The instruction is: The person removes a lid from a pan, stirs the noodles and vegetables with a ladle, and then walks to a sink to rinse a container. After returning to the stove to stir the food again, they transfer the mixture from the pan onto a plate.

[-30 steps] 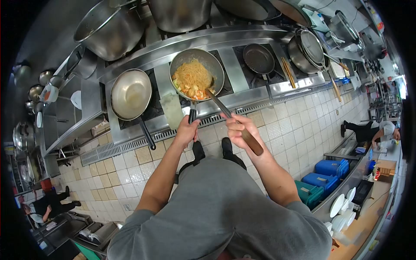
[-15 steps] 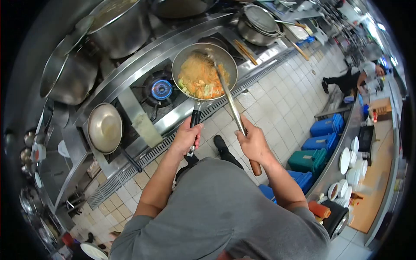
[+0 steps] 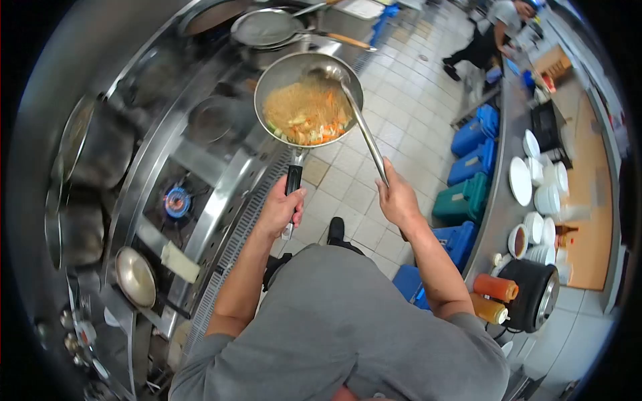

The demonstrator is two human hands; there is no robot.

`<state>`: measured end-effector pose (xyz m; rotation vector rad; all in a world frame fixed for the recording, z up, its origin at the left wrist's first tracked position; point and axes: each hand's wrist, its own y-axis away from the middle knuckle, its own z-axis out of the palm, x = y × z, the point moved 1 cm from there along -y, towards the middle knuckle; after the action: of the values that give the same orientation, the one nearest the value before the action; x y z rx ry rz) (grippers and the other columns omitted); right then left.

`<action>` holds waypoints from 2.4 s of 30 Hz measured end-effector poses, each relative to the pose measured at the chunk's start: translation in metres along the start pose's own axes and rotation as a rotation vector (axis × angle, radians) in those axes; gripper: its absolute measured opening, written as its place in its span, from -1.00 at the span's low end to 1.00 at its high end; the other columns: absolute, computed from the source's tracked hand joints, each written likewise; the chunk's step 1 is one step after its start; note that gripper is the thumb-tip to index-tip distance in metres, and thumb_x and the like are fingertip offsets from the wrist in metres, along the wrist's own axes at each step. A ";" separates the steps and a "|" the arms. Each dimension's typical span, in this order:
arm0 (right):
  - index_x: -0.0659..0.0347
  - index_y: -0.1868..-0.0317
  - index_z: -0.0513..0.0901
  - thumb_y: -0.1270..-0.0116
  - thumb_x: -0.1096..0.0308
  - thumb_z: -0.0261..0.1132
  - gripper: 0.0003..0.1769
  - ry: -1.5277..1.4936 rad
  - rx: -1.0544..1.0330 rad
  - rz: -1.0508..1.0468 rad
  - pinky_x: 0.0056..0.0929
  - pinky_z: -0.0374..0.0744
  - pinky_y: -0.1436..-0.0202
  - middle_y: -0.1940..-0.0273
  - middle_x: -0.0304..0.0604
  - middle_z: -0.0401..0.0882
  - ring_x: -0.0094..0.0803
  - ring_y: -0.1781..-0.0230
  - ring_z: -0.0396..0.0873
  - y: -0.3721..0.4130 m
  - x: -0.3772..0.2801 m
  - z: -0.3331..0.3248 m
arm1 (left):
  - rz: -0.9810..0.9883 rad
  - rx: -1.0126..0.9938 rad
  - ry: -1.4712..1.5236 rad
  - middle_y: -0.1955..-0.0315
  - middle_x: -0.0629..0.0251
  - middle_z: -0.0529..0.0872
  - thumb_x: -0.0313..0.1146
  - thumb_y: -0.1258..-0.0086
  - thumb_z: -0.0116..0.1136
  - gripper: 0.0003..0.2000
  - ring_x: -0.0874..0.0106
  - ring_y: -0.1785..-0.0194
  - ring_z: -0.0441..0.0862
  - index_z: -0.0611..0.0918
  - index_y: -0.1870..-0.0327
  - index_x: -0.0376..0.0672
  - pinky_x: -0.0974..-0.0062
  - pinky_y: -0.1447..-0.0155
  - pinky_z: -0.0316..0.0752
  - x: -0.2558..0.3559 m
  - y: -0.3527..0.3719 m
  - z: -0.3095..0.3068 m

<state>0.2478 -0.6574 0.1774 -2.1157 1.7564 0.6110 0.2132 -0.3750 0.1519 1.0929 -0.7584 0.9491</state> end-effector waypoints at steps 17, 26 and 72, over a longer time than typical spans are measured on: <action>0.19 -0.19 0.42 -0.57 0.21 0.02 -0.68 -2.038 -0.059 0.766 -0.61 0.23 0.64 0.44 -0.34 0.37 -0.71 0.70 0.19 0.017 0.174 -0.069 | -0.283 -0.500 -0.312 0.70 0.42 0.40 -0.43 -0.44 0.08 -0.83 0.57 0.77 0.34 0.33 0.14 -0.17 0.53 0.73 0.29 -0.093 -0.218 0.183; 0.32 -0.12 0.46 -0.42 0.36 0.15 -0.68 -0.567 0.388 0.759 -0.17 0.52 0.45 0.51 -0.05 0.54 -0.13 0.59 0.53 -0.026 0.204 -0.068 | -0.430 -0.774 -0.398 0.67 0.44 0.41 -0.42 -0.45 0.09 -0.85 0.57 0.73 0.36 0.34 0.19 -0.12 0.50 0.68 0.33 -0.065 -0.330 0.250; 0.17 -0.24 0.42 -0.53 0.22 0.06 -0.63 -2.277 0.574 0.810 -0.68 0.21 0.66 0.43 -0.40 0.37 -0.77 0.70 0.17 -0.053 0.387 -0.161 | -0.563 -1.006 -0.685 0.73 0.41 0.35 -0.42 -0.40 0.10 -0.80 0.55 0.76 0.31 0.36 0.06 -0.11 0.53 0.68 0.25 -0.069 -0.532 0.450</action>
<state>0.3777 -1.0547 0.1138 0.3848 0.7493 1.4076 0.6464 -0.9098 0.0212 0.6206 -1.1995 -0.3459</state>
